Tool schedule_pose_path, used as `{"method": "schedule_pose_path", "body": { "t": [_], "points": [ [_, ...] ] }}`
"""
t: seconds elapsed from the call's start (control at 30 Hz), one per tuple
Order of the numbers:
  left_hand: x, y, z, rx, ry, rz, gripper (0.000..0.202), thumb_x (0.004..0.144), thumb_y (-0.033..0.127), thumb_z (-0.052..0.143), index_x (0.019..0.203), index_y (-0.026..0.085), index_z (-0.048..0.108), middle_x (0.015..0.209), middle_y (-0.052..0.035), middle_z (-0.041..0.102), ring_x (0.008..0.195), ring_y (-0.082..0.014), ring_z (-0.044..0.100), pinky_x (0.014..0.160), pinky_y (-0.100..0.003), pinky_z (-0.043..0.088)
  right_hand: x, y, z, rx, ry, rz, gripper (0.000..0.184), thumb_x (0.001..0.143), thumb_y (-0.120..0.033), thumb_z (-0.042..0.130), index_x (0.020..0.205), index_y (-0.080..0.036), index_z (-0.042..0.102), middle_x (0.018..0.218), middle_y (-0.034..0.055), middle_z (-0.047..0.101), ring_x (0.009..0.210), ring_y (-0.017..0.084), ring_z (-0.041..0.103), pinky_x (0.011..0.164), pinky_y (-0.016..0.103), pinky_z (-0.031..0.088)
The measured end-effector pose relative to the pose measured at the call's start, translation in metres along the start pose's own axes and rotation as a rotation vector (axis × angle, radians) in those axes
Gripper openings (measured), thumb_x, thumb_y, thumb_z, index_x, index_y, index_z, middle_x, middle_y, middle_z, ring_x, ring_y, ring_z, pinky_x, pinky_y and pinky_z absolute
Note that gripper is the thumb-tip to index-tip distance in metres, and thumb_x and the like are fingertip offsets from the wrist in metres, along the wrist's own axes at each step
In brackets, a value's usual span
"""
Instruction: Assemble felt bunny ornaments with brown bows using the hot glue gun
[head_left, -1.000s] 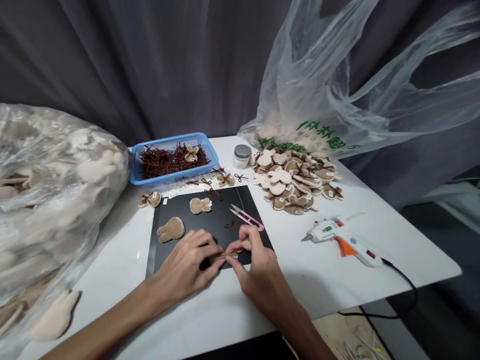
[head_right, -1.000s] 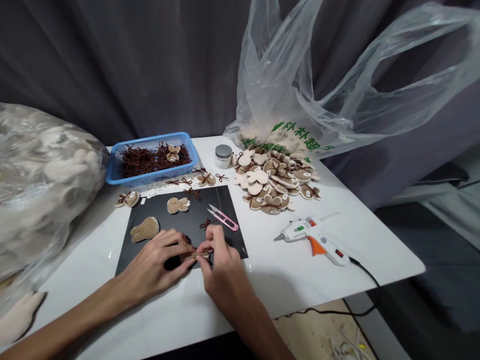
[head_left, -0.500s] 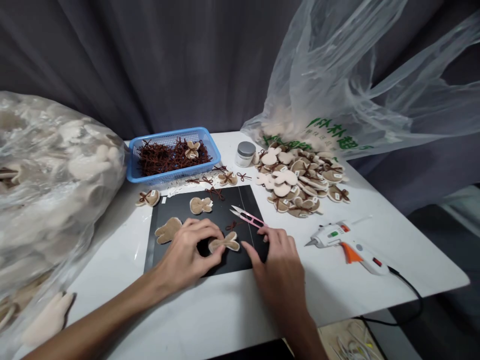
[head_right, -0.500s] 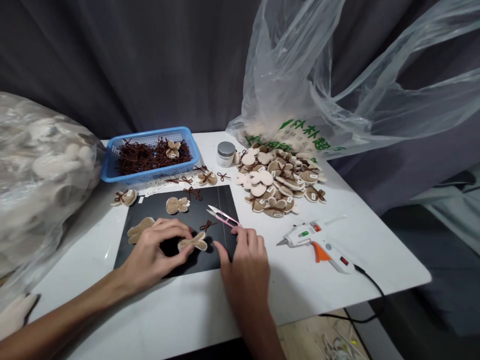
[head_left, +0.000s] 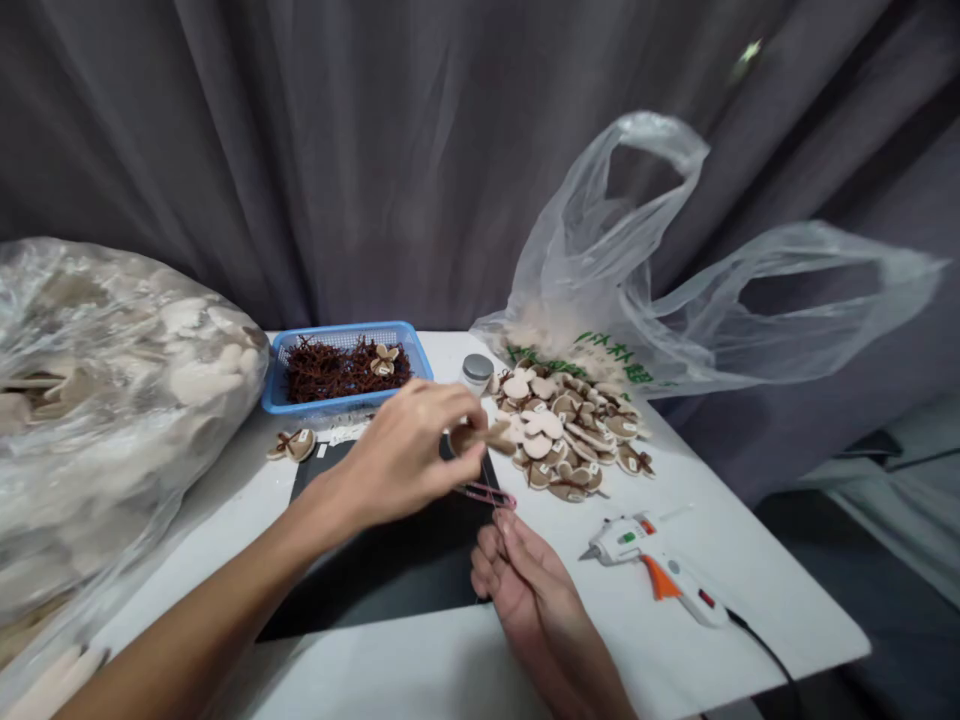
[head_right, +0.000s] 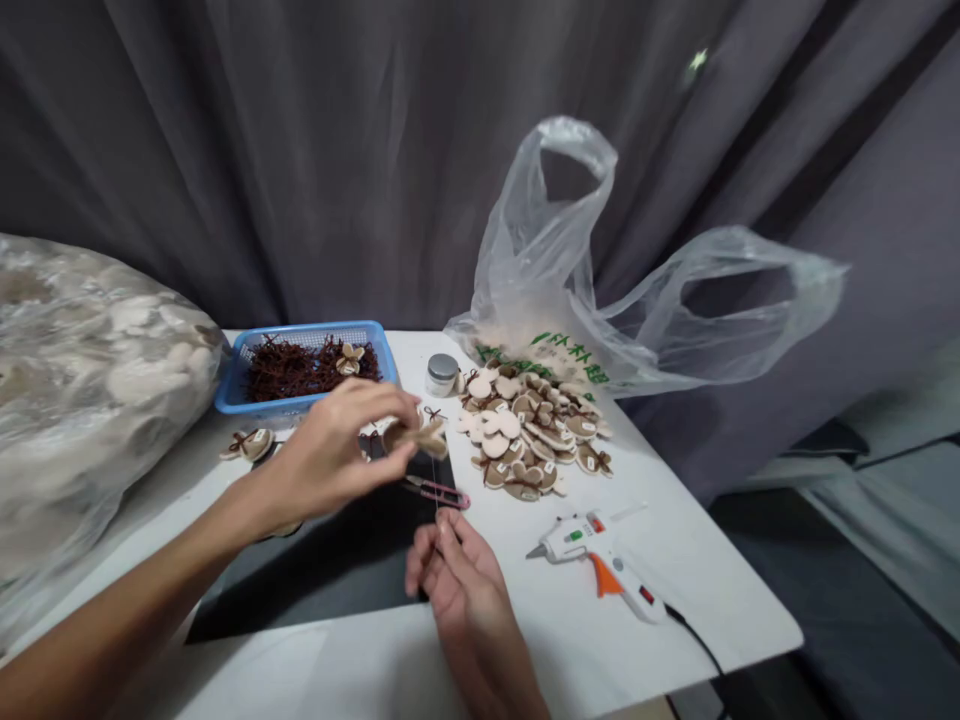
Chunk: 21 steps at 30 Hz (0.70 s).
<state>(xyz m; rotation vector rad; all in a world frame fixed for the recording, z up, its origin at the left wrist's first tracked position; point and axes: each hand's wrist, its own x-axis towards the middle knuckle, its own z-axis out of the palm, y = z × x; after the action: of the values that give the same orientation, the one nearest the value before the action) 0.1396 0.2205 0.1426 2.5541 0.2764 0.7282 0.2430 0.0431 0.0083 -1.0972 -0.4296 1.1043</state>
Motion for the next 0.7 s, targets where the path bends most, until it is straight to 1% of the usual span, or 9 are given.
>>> {"method": "schedule_pose_path", "body": {
  "t": [0.1,0.2,0.3,0.37,0.43,0.5,0.6,0.67,0.7],
  "points": [
    [-0.006,0.001,0.006,0.002,-0.169,0.018,0.007,0.098,0.021,0.062,0.092,0.020,0.064,0.091,-0.0006,0.070,0.085,-0.0196,0.062,0.087,-0.036,0.043,0.007,-0.006,-0.006,0.166,-0.052,0.147,0.051,0.078,-0.059,0.087,0.085,-0.026,0.049,0.061,-0.0119,0.028,0.049,0.009,0.017,0.044,0.021,0.021],
    [-0.014,-0.006,0.012,-0.060,-0.180,-0.037,0.008,0.099,0.021,0.060,0.092,0.020,0.064,0.090,-0.0004,0.066,0.081,-0.0183,0.058,0.080,-0.034,0.043,0.011,-0.009,-0.010,0.103,-0.116,0.204,0.055,0.074,-0.066,0.088,0.090,-0.026,0.054,0.056,-0.0149,0.022,0.049,0.008,0.008,0.044,0.021,0.014],
    [-0.020,-0.014,0.015,-0.166,-0.178,-0.074,0.010,0.101,0.021,0.059,0.093,0.020,0.065,0.090,-0.0002,0.064,0.079,-0.0169,0.057,0.075,-0.031,0.042,0.007,-0.010,-0.008,-0.109,-0.141,0.158,0.059,0.079,-0.077,0.079,0.087,-0.024,0.055,0.055,-0.0154,0.019,0.050,0.007,0.005,0.047,0.022,0.010],
    [-0.023,-0.019,0.014,-0.198,-0.184,-0.080,0.009,0.101,0.020,0.059,0.093,0.019,0.064,0.090,-0.0005,0.064,0.079,-0.0169,0.058,0.074,-0.030,0.042,-0.001,-0.012,-0.003,-0.324,-0.132,0.085,0.058,0.089,-0.079,0.067,0.085,-0.023,0.055,0.056,-0.0135,0.023,0.051,0.008,0.010,0.050,0.024,0.012],
    [-0.025,-0.023,0.012,-0.196,-0.187,-0.073,0.010,0.101,0.020,0.059,0.093,0.019,0.063,0.091,-0.0008,0.064,0.080,-0.0171,0.058,0.073,-0.030,0.041,-0.011,-0.015,0.003,-0.566,-0.089,0.011,0.052,0.098,-0.074,0.055,0.092,-0.023,0.056,0.057,-0.0113,0.029,0.052,0.011,0.020,0.052,0.025,0.016],
    [-0.025,-0.026,0.011,-0.187,-0.175,-0.063,0.010,0.101,0.019,0.059,0.092,0.019,0.063,0.090,-0.0010,0.064,0.080,-0.0173,0.058,0.073,-0.030,0.040,-0.019,-0.021,0.008,-0.795,-0.011,-0.074,0.042,0.106,-0.063,0.044,0.112,-0.023,0.055,0.059,-0.0100,0.036,0.052,0.014,0.034,0.054,0.026,0.021],
    [-0.026,-0.031,0.015,-0.207,-0.132,-0.064,0.011,0.095,0.014,0.060,0.086,0.019,0.063,0.086,-0.0004,0.063,0.079,-0.0174,0.057,0.072,-0.030,0.039,-0.021,-0.030,0.005,-1.048,0.109,-0.213,0.041,0.110,-0.052,0.036,0.138,-0.023,0.041,0.064,-0.0076,0.051,0.055,0.021,0.054,0.056,0.029,0.031],
    [-0.025,-0.035,0.022,-0.247,-0.116,-0.081,0.011,0.091,0.011,0.061,0.084,0.018,0.064,0.084,0.0003,0.063,0.077,-0.0169,0.057,0.072,-0.029,0.039,-0.018,-0.037,-0.005,-1.176,0.177,-0.288,0.038,0.109,-0.049,0.036,0.135,-0.022,0.043,0.067,-0.0033,0.061,0.058,0.025,0.063,0.056,0.031,0.037],
    [-0.025,-0.036,0.027,-0.266,-0.111,-0.090,0.010,0.090,0.011,0.061,0.083,0.018,0.065,0.083,0.0006,0.064,0.077,-0.0166,0.057,0.072,-0.029,0.039,-0.016,-0.041,-0.010,-1.245,0.186,-0.314,0.032,0.109,-0.048,0.036,0.124,-0.023,0.050,0.068,-0.0007,0.064,0.059,0.027,0.066,0.056,0.032,0.039]
  ]
}}
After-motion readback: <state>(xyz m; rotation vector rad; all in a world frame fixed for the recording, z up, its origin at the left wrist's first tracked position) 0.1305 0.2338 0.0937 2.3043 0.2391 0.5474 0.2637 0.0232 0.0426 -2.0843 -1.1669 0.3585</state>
